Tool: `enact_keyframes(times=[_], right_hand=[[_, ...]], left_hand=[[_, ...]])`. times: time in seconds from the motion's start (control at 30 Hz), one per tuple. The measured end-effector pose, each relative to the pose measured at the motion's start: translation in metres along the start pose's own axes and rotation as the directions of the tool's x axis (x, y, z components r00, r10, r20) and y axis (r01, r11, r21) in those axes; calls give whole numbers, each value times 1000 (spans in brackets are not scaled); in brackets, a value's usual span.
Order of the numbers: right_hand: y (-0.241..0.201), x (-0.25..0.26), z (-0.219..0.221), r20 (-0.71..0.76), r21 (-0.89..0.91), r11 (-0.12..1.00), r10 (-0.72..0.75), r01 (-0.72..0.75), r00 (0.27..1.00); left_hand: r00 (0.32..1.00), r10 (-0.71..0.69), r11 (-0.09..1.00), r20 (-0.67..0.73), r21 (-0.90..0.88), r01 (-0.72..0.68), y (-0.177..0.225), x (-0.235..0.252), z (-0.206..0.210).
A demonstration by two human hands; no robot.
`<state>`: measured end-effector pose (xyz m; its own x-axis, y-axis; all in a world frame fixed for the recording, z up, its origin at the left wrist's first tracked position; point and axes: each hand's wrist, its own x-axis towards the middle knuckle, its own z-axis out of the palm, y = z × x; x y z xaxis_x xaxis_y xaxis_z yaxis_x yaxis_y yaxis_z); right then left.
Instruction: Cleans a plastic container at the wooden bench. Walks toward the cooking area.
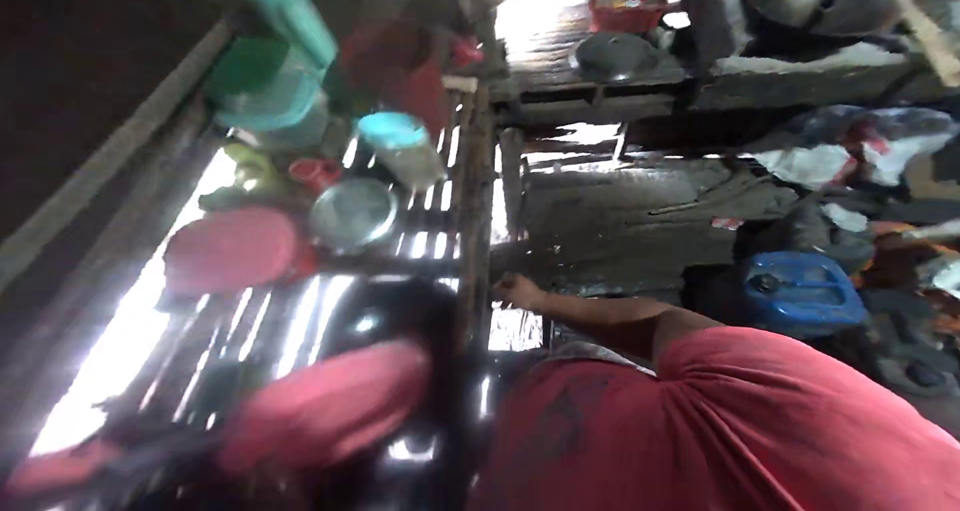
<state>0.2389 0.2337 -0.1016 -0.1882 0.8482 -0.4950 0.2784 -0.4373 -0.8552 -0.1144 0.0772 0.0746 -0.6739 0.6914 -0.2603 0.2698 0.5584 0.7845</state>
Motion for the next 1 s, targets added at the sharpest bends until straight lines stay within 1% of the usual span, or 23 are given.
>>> enact_keyframes(times=[0.07,0.1,0.13,0.17,0.2,0.23,0.27,0.3,0.33,0.37,0.4,0.43,0.47,0.5,0.53,0.57,0.6,0.63,0.67,0.7,0.77,0.87,1.0], right_hand=[[19,5,-2,-27,-4,1000,-27,27,999],[20,1,-4,-23,-2,1000,-20,20,1000],[22,-2,-5,-25,-4,1000,-9,9,1000],[23,-4,-6,-29,-15,1000,-3,3,1000],[25,-5,-7,-30,-29,1000,-4,3,1000],[26,-6,-8,-24,-47,999,-2,1,1000],[26,-9,-8,-20,-74,997,-1,-1,1000],[24,-13,-8,-17,-103,995,4,-6,1000],[19,-18,-8,-9,-124,992,11,-12,1000],[18,-20,-7,-7,-138,990,13,-14,1000],[19,-21,-7,-6,-146,989,10,-11,1000],[22,-20,-7,-4,-152,988,4,-4,1000],[24,-19,-8,-4,-156,988,-8,8,1000],[24,-20,-8,-2,-169,986,-18,17,1000],[23,-22,-8,-2,-187,982,-23,22,1000],[21,-25,-8,0,-198,980,-21,21,1000],[21,-27,-8,0,-205,979,-21,20,1000],[21,-28,-8,1,-209,978,-21,21,1000],[23,-30,-8,-1,-209,978,-26,25,1000],[26,-31,-9,-4,-209,978,-29,28,1000],[28,-36,-13,-12,-196,980,-22,19,1000],[37,-43,-23,-40,-192,981,4,-12,999],[47,-46,-31,-88,-167,984,45,-59,995]], left_hand=[[996,79,995,-46,65,-76,-26,30,5],[992,124,977,-31,178,-117,-32,40,5],[988,151,919,-4,368,-139,-36,46,3],[994,104,847,34,521,-107,-23,40,3],[998,-20,821,64,571,-20,2,25,5],[986,-158,842,44,527,112,32,9,11],[975,-222,886,-11,415,206,51,-4,17],[972,-229,923,-49,306,232,57,-12,19],[981,-183,950,-56,245,192,53,-14,19],[999,-49,957,-3,284,48,37,-14,13],[982,188,926,25,328,-185,9,-10,9],[900,433,866,-44,297,-402,-22,-1,13],[989,145,968,-26,210,-136,6,-11,18],[984,-146,989,-103,19,149,30,-11,31],[931,-338,937,-140,-144,319,38,-2,44],[914,-391,903,-104,-234,360,24,11,51],[939,-338,912,-57,-268,312,-8,29,57],[972,-211,940,-107,-294,172,-52,50,71],[982,-167,936,-87,-327,130,-79,67,80],[983,-174,926,-50,-348,146,-91,77,86],[972,-232,909,-19,-361,210,-89,82,92],[964,-266,894,-8,-375,243,-91,82,87],[943,-331,824,24,-479,302,-91,83,80]])
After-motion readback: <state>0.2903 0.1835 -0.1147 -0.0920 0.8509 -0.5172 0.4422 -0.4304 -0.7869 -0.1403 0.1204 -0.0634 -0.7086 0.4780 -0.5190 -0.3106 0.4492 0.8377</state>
